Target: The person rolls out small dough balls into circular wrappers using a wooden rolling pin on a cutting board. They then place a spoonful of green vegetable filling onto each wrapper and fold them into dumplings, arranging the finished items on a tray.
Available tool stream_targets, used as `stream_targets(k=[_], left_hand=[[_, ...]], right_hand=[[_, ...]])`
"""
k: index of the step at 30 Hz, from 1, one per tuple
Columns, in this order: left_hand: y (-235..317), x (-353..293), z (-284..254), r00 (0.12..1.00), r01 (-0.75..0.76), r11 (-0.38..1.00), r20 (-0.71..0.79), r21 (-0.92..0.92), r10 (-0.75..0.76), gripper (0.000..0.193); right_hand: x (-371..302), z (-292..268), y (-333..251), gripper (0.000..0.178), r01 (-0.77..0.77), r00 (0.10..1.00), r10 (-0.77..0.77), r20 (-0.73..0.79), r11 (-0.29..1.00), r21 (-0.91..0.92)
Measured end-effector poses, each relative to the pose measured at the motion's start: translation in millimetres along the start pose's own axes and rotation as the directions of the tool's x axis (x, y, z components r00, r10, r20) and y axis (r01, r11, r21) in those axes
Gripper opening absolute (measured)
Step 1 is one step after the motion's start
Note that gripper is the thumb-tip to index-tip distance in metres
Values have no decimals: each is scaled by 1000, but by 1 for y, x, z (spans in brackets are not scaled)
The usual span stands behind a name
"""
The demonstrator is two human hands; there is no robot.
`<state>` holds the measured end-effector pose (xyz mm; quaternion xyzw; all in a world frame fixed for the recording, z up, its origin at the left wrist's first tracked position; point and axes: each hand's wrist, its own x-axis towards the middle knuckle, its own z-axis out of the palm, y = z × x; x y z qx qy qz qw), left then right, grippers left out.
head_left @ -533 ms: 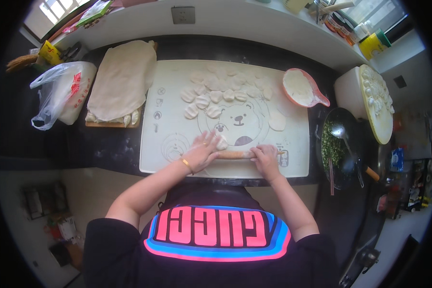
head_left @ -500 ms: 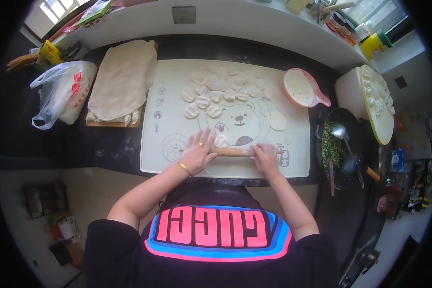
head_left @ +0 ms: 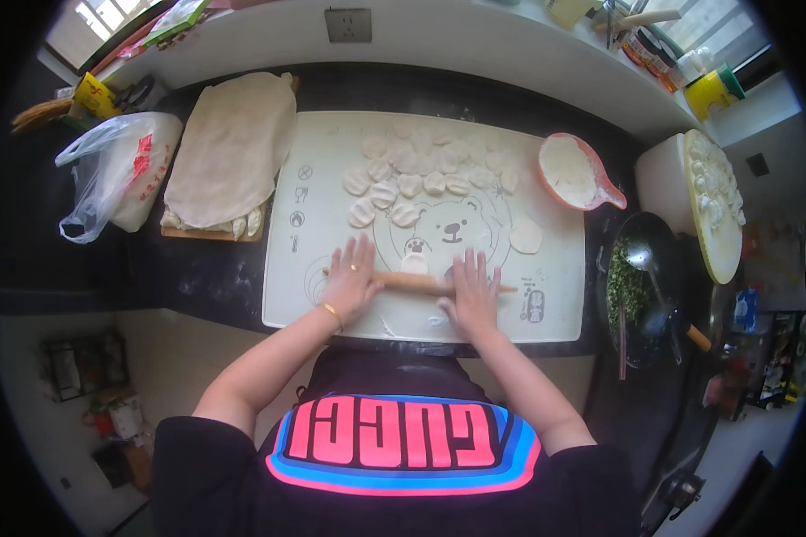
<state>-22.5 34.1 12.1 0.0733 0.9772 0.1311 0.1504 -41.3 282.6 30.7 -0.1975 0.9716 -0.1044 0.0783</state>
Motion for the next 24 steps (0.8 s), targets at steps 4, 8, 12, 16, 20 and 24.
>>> stream_targets(k=[4, 8, 12, 16, 20, 24], left_hand=[[3, 45, -8, 950, 170, 984, -254, -59, -180, 68], [4, 30, -12, 973, -41, 983, -229, -176, 0, 63], [25, 61, -21, 954, -294, 831, -194, -471, 228, 46], [44, 93, -29, 947, -98, 928, 254, -359, 198, 26], [33, 46, -30, 980, 7, 942, 189, -335, 60, 25], [13, -10, -9, 952, -75, 986, -305, -148, 27, 49]], right_hand=[[76, 9, 11, 77, -69, 954, 57, -296, 997, -29], [42, 15, 16, 54, 32, 971, -26, -238, 999, 23], [-1, 29, 19, 38, 159, 945, -140, -296, 986, 42], [-18, 1, 15, 36, 263, 913, -243, -328, 964, 20], [-45, 4, 19, 38, 128, 966, -91, -242, 982, 139], [-46, 17, 15, 42, 53, 986, -25, -167, 985, 164]])
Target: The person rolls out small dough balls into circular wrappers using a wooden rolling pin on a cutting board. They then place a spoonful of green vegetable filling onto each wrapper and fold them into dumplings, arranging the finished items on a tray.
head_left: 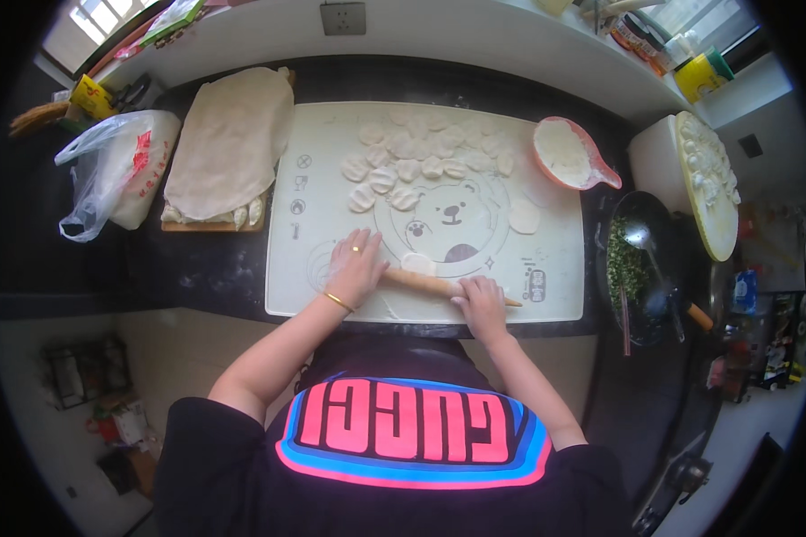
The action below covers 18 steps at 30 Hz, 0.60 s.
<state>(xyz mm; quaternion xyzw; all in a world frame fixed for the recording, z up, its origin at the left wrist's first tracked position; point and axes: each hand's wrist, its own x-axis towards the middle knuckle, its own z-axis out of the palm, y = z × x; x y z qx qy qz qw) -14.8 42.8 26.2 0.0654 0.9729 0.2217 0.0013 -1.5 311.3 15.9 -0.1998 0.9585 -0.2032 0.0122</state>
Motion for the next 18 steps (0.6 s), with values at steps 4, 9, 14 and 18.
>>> stream_targets(k=[4, 9, 14, 18], left_hand=[[-12, 19, 14, 999, 53, 972, -1, 230, -54, 67], [-15, 56, 10, 991, 112, 973, 50, 202, -124, 68], [-24, 23, 5, 990, 17, 980, 131, 198, -43, 68], [-24, 70, 10, 990, 139, 976, -21, 169, -138, 72]], right_hand=[[40, 9, -10, 55, -43, 978, -1, -211, 978, -205], [61, 12, -8, 72, -108, 989, 86, -122, 977, -183], [25, 9, -25, 81, -57, 996, 71, 57, 973, -223], [97, 15, -4, 82, -168, 984, 144, -107, 950, -265]])
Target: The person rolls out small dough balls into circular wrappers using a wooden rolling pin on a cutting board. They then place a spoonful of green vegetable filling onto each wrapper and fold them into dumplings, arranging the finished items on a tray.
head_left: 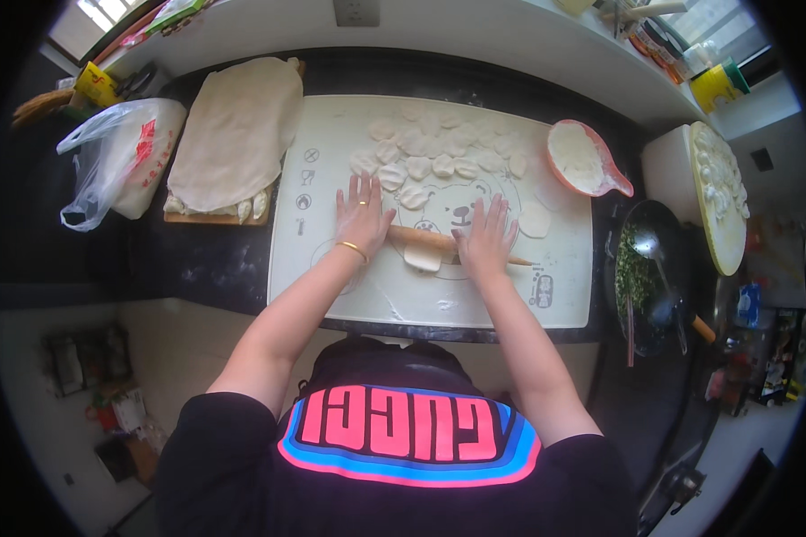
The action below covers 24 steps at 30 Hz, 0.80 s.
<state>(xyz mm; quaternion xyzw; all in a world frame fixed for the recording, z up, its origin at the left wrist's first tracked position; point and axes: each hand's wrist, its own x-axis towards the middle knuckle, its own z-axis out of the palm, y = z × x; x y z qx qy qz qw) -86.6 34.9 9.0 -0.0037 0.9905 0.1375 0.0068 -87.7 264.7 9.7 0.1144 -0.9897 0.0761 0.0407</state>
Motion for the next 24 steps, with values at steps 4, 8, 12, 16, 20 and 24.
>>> stream_targets(k=[4, 8, 12, 16, 20, 24], left_hand=[[-11, -37, -1, 987, -70, 997, 142, -25, 73, 74], [-10, -64, -3, 987, -93, 995, 136, 45, 86, 69], [8, -12, -8, 1000, 19, 998, 7, 60, -19, 69], [12, -32, -13, 987, -74, 997, 147, 36, 68, 67], [4, -59, -7, 965, -137, 990, 220, -36, 141, 66], [0, -20, 0, 993, -62, 997, 97, -45, 66, 68]], right_hand=[[-46, -19, -9, 82, 90, 972, -102, 210, 994, 68], [-69, -11, -3, 76, 174, 971, -182, 154, 983, 67], [5, 0, 7, 71, 35, 999, -36, 21, 998, 49], [-30, 5, 20, 71, 22, 992, -33, 120, 996, 91], [-48, -2, 17, 71, 106, 992, -111, 62, 991, 79], [1, -15, 1, 73, 39, 998, -40, 40, 999, 22]])
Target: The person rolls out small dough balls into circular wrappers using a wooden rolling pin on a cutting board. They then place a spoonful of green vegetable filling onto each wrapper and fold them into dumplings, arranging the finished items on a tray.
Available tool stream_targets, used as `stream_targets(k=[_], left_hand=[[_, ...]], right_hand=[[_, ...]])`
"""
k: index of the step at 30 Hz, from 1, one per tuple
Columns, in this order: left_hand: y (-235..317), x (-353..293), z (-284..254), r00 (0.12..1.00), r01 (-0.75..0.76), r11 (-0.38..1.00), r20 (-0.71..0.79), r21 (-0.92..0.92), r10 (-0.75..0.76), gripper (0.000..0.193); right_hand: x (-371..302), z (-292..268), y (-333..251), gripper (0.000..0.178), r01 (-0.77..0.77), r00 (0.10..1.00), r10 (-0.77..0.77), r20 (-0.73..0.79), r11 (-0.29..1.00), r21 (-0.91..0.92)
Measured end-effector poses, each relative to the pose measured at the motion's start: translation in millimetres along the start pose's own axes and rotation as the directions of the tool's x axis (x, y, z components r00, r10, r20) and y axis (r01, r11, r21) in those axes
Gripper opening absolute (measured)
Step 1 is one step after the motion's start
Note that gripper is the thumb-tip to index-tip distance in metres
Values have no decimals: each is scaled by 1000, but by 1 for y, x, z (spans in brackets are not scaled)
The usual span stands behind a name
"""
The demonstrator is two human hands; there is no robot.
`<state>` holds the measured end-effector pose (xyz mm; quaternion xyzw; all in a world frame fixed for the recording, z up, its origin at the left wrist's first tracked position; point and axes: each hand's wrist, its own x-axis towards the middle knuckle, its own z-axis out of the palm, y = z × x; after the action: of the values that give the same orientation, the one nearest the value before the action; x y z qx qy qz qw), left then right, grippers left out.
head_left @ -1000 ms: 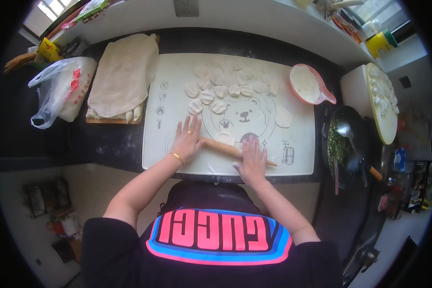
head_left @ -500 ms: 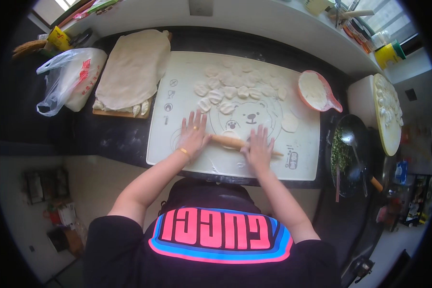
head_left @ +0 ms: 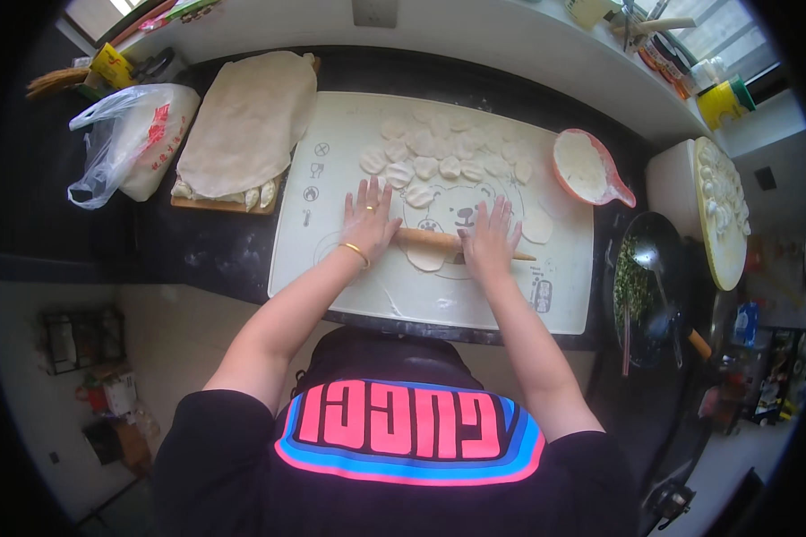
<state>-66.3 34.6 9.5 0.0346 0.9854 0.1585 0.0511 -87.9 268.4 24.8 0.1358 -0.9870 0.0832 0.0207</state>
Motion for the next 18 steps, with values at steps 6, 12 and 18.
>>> stream_targets(k=[6, 12, 18], left_hand=[[-9, -52, -3, 972, -168, 985, 174, 33, 160, 69], [-10, -30, 7, 989, -132, 989, 74, 68, 127, 68], [-9, -37, -4, 968, -173, 983, 194, 64, 157, 67]], right_hand=[[-83, -4, -2, 72, 184, 972, -193, 134, 980, 79], [-43, 12, 8, 75, 67, 993, -55, -108, 991, 112], [-49, 16, 12, 68, 103, 993, -100, -57, 994, 37]])
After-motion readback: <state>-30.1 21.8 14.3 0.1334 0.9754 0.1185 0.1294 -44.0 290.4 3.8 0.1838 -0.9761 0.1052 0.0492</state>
